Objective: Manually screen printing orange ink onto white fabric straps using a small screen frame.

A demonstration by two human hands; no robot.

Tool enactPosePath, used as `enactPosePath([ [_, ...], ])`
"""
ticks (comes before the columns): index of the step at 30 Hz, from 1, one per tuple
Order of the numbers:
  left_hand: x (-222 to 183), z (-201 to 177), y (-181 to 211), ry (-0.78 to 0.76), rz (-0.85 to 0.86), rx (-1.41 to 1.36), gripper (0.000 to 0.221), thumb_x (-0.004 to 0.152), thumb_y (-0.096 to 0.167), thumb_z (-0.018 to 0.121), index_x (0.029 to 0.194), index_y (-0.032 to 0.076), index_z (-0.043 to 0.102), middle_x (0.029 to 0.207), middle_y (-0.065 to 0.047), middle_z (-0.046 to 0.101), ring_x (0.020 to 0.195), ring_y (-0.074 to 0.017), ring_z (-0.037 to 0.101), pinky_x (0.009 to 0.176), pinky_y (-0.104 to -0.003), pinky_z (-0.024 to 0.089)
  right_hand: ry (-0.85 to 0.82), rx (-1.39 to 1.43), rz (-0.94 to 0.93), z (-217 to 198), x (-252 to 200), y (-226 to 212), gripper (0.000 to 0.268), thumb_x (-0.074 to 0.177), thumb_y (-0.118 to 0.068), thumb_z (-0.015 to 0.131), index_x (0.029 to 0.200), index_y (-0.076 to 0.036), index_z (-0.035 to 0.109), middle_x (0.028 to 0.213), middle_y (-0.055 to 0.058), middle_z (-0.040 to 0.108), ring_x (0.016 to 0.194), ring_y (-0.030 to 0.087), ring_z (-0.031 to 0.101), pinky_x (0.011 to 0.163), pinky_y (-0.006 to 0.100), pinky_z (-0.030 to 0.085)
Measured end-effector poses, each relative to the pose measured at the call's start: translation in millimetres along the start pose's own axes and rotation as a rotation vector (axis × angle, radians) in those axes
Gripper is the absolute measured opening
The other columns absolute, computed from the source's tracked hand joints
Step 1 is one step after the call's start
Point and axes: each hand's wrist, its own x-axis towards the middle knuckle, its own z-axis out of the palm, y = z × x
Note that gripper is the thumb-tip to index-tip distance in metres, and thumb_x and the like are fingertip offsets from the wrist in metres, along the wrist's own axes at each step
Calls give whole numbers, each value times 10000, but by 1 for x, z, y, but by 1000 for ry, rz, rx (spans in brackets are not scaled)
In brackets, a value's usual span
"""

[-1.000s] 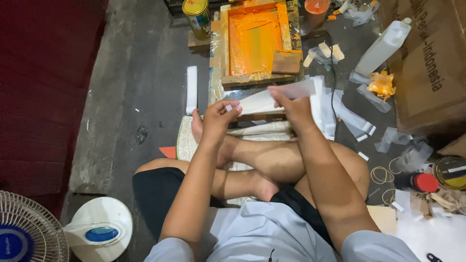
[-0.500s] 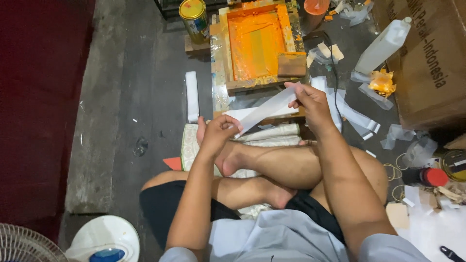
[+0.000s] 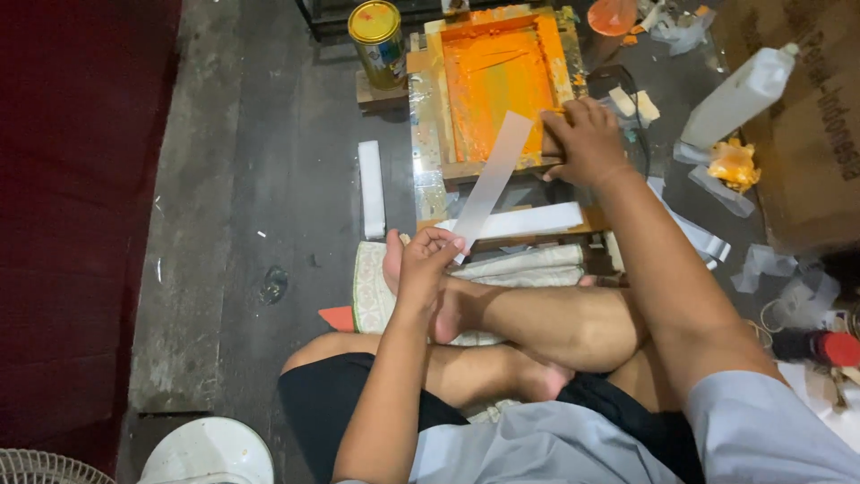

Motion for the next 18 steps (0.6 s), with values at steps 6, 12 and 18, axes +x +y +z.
enactPosePath([
  [6,-2,-4,-10,20,-8,22,232,830,-35,804,964,16,622,790,-82,659,694,-142,690,637,-207,518,292,160,-95,-7,-22,-1,861,593,-315,964,1373,-146,641,1322,157,517,1370,424,390,1134,613,285],
  [12,-7,-25,1,-62,-36,182,230,841,-38,788,993,2,620,846,-49,642,748,-124,705,683,-195,544,438,60,-248,-11,-8,14,709,529,-382,1004,1155,-184,736,1090,20,660,1196,269,623,1120,502,406],
  [18,-10,-36,7,-165,-3,135,168,891,-81,663,1031,-2,616,930,-97,675,833,-137,643,791,-211,483,491,121,-329,-73,3,14,612,592,-412,965,1104,-144,764,1004,-31,688,1050,227,629,1058,426,421],
])
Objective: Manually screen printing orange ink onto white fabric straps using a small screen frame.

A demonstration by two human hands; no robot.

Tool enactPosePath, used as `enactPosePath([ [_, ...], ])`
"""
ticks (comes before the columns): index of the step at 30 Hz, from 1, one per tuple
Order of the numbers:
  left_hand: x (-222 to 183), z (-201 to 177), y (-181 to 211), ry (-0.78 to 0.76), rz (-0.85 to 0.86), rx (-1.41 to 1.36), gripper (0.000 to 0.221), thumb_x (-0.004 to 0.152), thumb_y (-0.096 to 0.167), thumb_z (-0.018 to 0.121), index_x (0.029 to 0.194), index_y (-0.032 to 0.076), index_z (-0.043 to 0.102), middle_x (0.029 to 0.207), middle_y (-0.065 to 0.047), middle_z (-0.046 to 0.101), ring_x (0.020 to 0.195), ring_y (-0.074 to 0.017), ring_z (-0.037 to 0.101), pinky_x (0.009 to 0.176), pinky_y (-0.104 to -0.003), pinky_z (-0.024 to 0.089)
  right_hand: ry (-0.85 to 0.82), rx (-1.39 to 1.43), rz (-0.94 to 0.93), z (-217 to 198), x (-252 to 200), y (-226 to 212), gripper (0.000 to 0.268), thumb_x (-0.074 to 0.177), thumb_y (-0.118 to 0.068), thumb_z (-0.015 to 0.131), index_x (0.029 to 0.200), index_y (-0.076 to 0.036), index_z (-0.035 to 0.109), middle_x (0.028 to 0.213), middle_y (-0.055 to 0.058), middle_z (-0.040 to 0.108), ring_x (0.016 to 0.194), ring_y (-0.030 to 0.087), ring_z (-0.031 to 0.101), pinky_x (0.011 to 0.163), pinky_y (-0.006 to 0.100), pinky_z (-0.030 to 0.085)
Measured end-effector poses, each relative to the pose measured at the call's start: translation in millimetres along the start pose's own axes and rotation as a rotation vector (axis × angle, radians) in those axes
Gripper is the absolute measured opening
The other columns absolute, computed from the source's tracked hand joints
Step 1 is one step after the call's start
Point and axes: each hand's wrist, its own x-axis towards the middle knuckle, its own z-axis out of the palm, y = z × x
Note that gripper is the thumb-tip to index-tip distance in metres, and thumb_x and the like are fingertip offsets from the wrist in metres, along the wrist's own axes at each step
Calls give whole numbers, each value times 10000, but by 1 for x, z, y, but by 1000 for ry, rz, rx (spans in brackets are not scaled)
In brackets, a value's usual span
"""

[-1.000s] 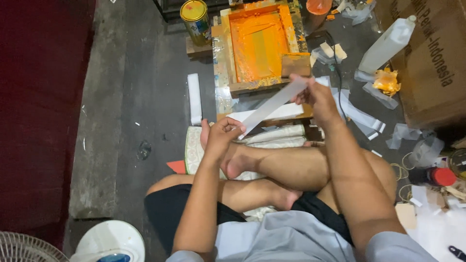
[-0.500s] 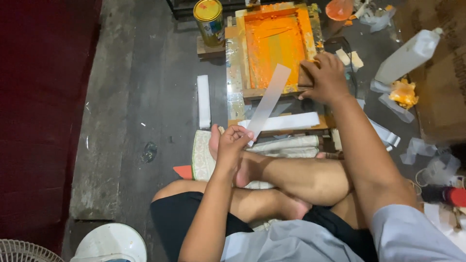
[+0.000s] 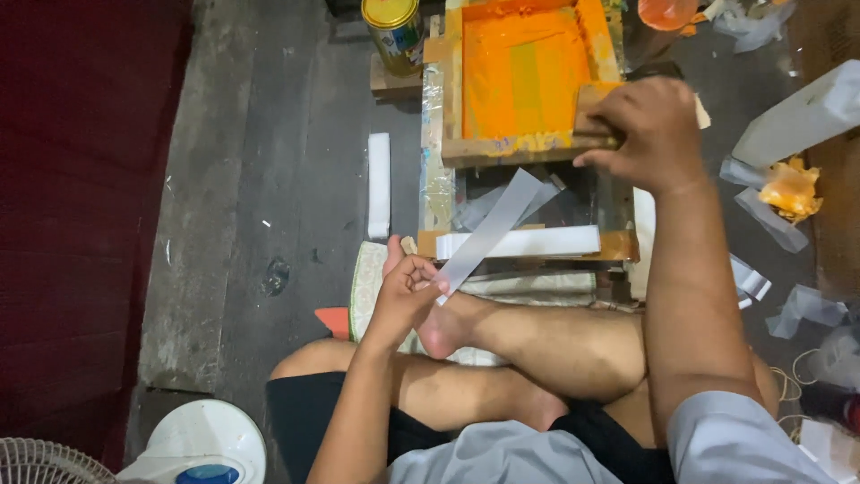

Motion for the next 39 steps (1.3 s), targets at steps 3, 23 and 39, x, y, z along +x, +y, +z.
enactPosePath([
  [3,12,3,-14,35,11,-35,193,892,-96,671,1032,13,595,907,-77,646,789,-109,607,744,-205,477,110,7,18,-16,14,-4,615,714,-409,976,1225,-112,805,1195,51,737,1157,272,615,1058,416,414],
  [23,147,132,-4,312,-24,278,510,843,99,727,1334,-17,656,1071,-152,751,877,-161,692,802,-231,544,375,37,312,1,41,-27,366,984,-89,980,1305,-24,817,1537,117,529,1455,369,345,1194,595,261],
  [39,153,126,-14,222,-122,125,602,864,104,705,1422,-49,540,1392,-279,612,978,-209,711,852,-267,579,357,56,251,-20,47,-28,458,862,-99,998,1263,-24,790,1418,130,598,1354,373,436,1128,540,329],
])
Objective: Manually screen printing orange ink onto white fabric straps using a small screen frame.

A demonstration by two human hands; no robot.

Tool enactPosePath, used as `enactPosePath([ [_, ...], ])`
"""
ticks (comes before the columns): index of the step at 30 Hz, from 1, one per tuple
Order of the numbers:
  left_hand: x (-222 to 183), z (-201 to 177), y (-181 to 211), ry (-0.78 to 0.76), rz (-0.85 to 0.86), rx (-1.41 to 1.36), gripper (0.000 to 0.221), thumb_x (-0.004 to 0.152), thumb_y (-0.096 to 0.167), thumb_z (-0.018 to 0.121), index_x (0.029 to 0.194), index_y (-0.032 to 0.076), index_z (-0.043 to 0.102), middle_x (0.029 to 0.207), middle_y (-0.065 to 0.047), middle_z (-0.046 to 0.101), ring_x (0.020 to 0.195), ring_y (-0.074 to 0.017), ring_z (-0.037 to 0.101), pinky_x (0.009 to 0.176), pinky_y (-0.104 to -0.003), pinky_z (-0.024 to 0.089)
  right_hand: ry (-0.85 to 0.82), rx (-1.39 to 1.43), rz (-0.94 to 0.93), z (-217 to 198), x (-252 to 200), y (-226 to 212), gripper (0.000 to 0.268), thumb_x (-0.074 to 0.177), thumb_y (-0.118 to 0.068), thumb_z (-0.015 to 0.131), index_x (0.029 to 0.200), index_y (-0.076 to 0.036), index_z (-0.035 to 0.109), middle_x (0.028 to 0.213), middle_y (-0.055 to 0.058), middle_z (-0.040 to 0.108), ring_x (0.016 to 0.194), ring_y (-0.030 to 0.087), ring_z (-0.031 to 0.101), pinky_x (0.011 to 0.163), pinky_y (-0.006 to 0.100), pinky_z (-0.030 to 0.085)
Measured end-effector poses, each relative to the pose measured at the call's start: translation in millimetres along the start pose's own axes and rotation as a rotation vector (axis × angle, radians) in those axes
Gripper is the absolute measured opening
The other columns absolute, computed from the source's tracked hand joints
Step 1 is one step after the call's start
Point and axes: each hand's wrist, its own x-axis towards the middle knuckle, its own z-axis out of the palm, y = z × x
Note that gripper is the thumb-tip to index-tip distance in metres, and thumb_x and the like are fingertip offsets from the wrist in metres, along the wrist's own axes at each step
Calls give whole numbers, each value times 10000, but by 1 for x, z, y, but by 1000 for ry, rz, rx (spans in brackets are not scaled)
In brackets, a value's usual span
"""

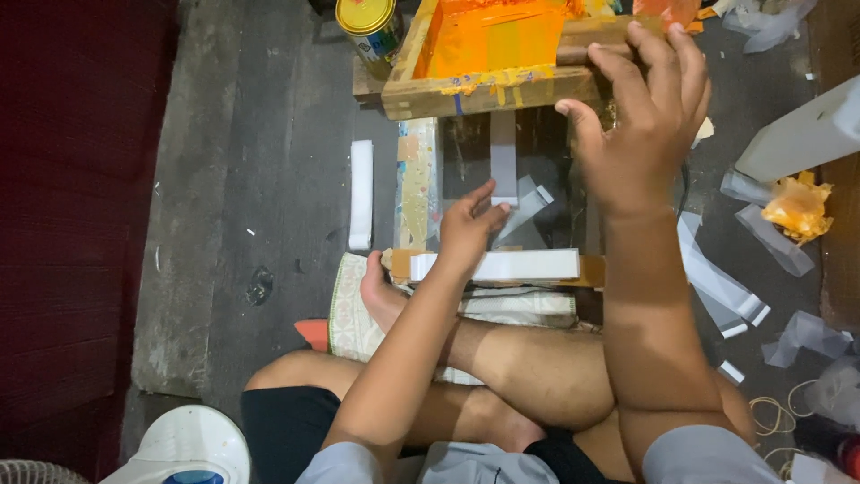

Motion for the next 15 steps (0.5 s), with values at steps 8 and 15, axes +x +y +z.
enactPosePath([
  [8,-35,-58,23,187,541,755,647,865,269,761,1411,7,532,1416,-225,591,1235,-340,622,1018,-396,505,-227,-49,-58,-13,-11,23,668,697,-315,995,1294,-100,784,1372,68,672,1318,309,530,1040,477,415],
  [15,-2,-119,8,193,645,1002,865,922,366,723,1550,-18,268,1594,-249,343,1497,-405,326,1220,-489,282,-454,-108,-64,8,-34,35,913,422,-336,967,1294,-180,746,1386,43,649,1228,272,603,938,419,522],
])
